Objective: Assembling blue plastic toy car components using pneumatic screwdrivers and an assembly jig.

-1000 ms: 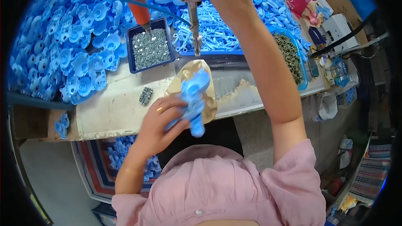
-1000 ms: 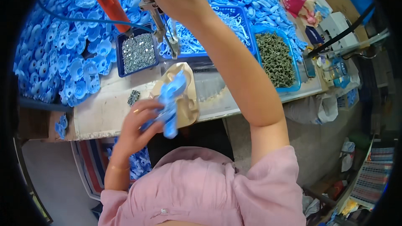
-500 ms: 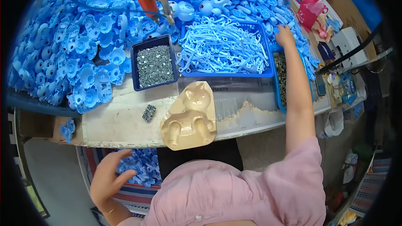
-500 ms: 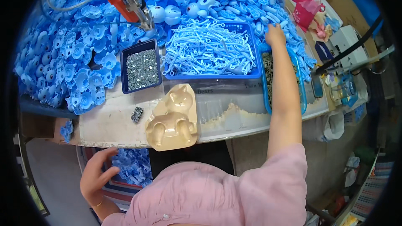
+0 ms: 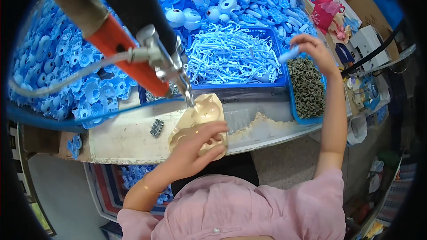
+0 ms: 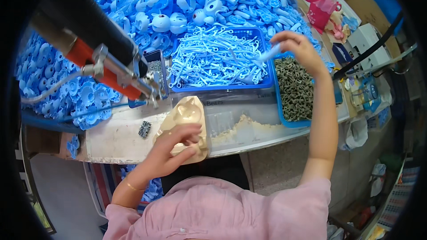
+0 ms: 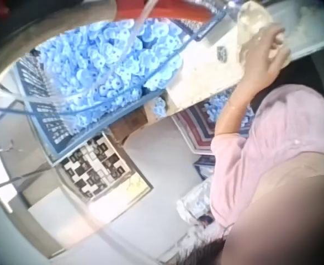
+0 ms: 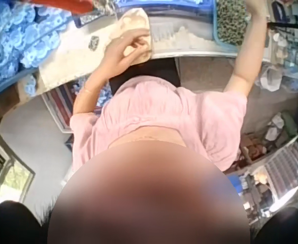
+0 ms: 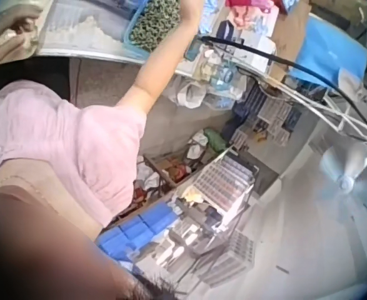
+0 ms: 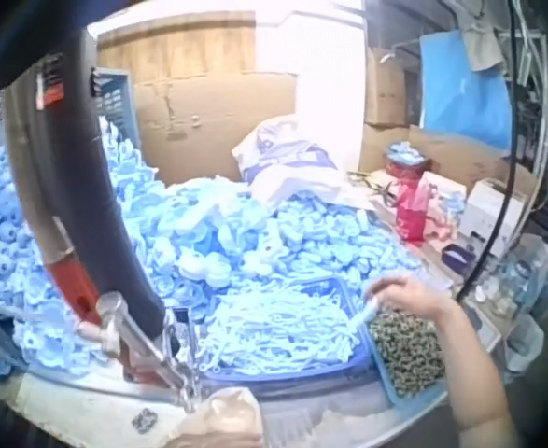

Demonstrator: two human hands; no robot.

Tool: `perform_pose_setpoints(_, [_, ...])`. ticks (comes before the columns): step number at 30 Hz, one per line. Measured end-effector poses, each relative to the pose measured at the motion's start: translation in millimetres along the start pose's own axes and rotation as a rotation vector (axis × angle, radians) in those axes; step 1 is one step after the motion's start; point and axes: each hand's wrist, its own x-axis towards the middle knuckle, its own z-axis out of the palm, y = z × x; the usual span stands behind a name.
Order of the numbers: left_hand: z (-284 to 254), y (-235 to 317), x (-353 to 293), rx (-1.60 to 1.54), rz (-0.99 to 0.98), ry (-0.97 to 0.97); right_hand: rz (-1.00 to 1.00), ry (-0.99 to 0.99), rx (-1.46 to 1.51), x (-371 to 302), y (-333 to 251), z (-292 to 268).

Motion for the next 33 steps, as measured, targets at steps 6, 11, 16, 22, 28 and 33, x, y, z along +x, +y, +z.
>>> perform_pose_setpoints(6, [53,-22,37,-0.611,-0.073,0.209,-0.043,-0.561,0.348,-31,-43,110])
perform_pose_setpoints(11, [34,-33,15,-0.464,-0.199,0.297,0.139,-0.325,0.257,22,-4,85])
perform_pose_setpoints(16, [20,-28,-5,-0.280,-0.078,0.344,-0.071,0.520,-0.803,111,141,0])
perform_pose_setpoints(22, [-5,-19,-33,-0.013,-0.024,0.480,0.076,0.434,-1.264,158,158,3])
perform_pose_setpoints(28, [-25,-33,-71,0.643,0.123,0.488,-0.108,0.651,-0.919,119,141,-24])
perform_pose_setpoints(33, [-25,-63,-88,0.939,0.201,0.324,-0.099,0.206,-0.246,26,12,83])
